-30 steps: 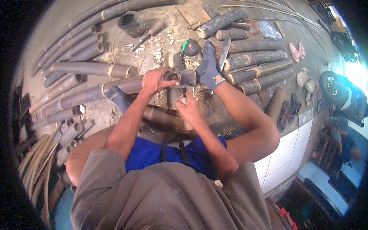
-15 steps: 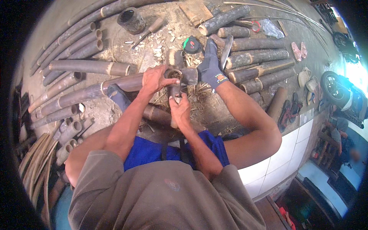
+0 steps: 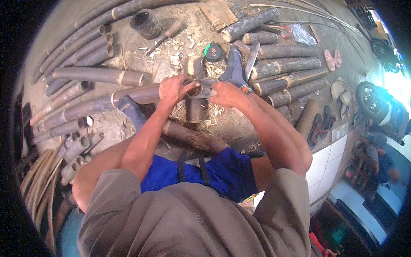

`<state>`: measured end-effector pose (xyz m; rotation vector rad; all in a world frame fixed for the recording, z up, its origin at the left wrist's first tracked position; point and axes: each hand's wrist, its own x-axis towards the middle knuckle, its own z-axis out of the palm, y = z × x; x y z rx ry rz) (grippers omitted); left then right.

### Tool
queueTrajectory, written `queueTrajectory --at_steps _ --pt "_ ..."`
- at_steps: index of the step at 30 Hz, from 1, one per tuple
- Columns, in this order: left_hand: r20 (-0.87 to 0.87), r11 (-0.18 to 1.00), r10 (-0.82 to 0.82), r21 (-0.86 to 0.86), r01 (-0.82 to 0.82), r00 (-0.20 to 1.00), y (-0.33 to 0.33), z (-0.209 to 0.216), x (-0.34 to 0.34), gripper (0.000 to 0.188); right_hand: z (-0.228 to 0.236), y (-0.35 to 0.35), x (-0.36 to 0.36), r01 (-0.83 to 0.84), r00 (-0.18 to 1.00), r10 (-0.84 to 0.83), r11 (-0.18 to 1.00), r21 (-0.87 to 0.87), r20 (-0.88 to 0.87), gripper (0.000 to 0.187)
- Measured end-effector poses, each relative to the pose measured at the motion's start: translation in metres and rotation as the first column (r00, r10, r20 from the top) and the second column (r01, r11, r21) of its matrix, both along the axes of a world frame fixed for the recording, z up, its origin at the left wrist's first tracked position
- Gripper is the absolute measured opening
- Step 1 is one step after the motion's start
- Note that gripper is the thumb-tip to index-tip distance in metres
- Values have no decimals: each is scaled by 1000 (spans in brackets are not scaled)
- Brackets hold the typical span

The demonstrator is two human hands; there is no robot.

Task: The person sits on the floor and uses a wooden mallet to repeatedly strike a small bamboo piece held inside a larger bamboo tube. The person adjusts the bamboo piece and continues striking it to shape or fit it.

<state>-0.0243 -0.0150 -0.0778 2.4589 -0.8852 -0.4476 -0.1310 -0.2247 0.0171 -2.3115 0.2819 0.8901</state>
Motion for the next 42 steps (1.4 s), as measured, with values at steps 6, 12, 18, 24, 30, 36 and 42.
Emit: queueTrajectory --at_steps 6,12,18,24,30,36,42 --pt "-69 993 -112 19 114 991 6 10 6 70 -10 0 20 -182 982 183 983 -37 36 44" --pt "-101 899 -406 135 417 908 29 9 36 87 -44 118 -65 424 891 -447 882 208 76 56" --pt "-39 904 -370 213 370 928 27 21 23 88 27 124 -115 759 532 -819 348 550 -214 84" --pt "-55 970 -239 -52 236 970 37 21 21 90 91 50 -86 372 927 -374 923 98 3 86" --pt "-119 778 -383 -576 251 916 -43 116 29 68 115 -44 3 15 976 -84 948 317 203 53" --pt "-594 806 -13 -482 -343 804 -68 128 32 92 102 -25 70 537 492 -779 623 569 388 44" --pt "-902 639 67 -289 -713 426 -57 71 -6 93 -1 44 119 417 539 -831 404 814 136 32"
